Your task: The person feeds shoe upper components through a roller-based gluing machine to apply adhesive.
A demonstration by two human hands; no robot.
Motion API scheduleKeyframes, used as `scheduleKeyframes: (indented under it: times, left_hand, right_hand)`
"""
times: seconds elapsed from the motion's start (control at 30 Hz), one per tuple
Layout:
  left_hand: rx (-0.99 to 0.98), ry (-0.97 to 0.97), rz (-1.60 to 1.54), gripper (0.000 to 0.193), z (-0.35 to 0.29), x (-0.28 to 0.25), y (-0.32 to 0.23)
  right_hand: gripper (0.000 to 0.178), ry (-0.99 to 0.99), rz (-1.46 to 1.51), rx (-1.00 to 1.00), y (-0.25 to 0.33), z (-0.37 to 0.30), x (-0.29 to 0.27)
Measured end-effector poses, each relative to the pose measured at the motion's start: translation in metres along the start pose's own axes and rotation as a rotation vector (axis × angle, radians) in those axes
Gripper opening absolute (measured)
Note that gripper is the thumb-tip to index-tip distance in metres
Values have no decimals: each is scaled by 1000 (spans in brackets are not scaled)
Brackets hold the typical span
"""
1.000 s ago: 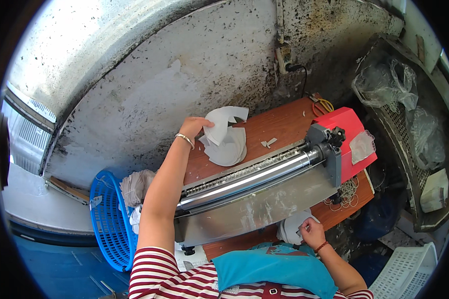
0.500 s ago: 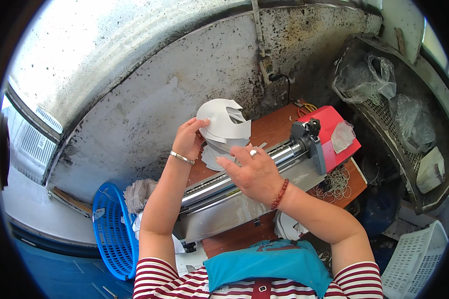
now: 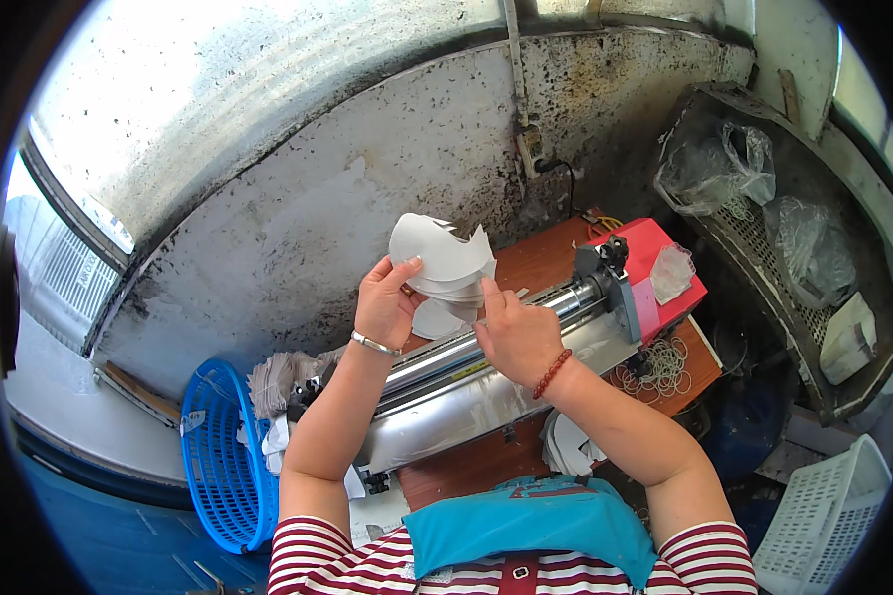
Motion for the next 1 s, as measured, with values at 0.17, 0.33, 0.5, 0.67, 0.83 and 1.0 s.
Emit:
scheduleKeyframes:
  times: [0.17,0.33,0.5,0.67,0.83,1.0]
  left_hand:
    - [-37,-2,-14,22,-1,-2,-1]
    - [-42,9,-3,22,0,-2,-1]
    - [-6,-26,85,18,27,-14,0]
    - [-19,-122,494,19,88,-65,23]
    - [432,-200,1451,26,139,-122,63]
    - [214,255,1718,25,140,-142,131]
  right_hand:
    - [50,-14,105,-114,7,-5,-9]
    - [48,206,116,132,-5,-2,2]
    - [27,335,258,150,-20,-14,7]
    - [17,361,441,97,-20,-40,-10]
    - [12,307,586,117,-41,-76,-18]
    - [11,226,372,146,-85,-121,-11]
Point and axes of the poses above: each hand's wrist, its own z-axis towards the middle knuckle, its own x-axis out of the palm, y = z × x, the point moved 2 cm from there along z, towards the middle knuckle, and after that the axes turned 6 degrees about x, right-handed, at the moved point
